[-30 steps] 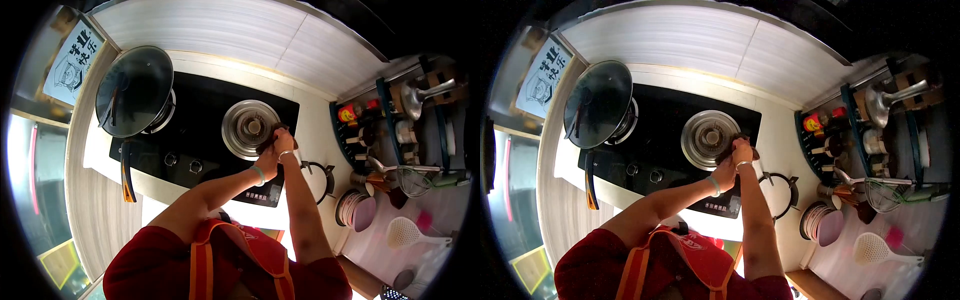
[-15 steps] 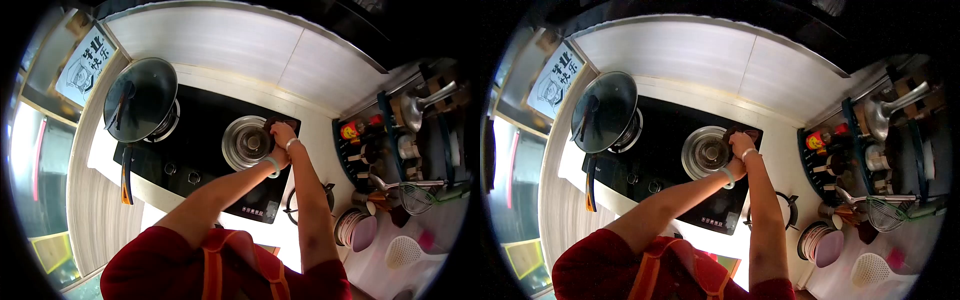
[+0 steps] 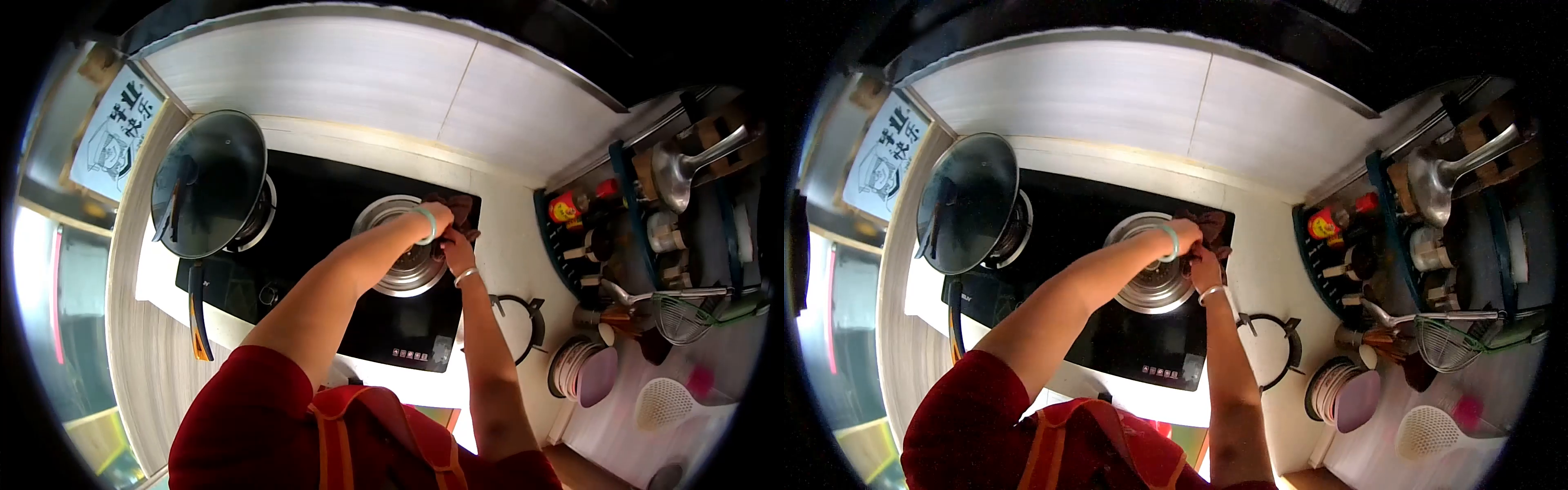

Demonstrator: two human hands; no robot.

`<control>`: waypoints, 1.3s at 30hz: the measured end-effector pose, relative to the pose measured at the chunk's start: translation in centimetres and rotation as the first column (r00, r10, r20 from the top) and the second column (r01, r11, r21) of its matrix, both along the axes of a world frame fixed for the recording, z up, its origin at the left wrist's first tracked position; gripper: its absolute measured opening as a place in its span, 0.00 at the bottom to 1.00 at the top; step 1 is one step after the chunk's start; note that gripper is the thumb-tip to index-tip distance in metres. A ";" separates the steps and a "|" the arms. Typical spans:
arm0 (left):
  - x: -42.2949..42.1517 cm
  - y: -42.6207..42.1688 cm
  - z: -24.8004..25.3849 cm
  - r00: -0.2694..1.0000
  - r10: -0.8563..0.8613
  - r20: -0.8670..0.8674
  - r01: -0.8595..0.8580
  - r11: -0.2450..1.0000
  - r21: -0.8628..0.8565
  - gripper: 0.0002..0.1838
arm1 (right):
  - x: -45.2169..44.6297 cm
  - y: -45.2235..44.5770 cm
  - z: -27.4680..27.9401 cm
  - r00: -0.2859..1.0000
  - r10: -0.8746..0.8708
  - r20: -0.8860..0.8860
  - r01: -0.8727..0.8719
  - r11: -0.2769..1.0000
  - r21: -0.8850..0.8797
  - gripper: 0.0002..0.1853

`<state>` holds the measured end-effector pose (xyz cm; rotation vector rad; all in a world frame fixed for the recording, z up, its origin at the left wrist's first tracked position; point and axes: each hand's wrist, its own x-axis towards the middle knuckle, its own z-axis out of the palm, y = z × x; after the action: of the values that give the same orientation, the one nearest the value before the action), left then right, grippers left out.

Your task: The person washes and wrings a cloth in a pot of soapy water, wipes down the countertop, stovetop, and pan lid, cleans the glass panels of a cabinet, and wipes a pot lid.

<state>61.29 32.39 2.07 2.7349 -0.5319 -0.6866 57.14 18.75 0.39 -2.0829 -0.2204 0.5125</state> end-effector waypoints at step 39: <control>-25.0 7.4 0.5 0.816 0.569 0.096 -0.552 0.818 -0.161 0.09 | -11.6 12.6 4.8 0.646 0.748 -0.152 -0.629 0.409 -0.661 0.15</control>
<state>36.30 39.78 2.54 2.6203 0.2163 -0.2940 45.55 31.39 5.18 -2.6983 -1.2311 1.0382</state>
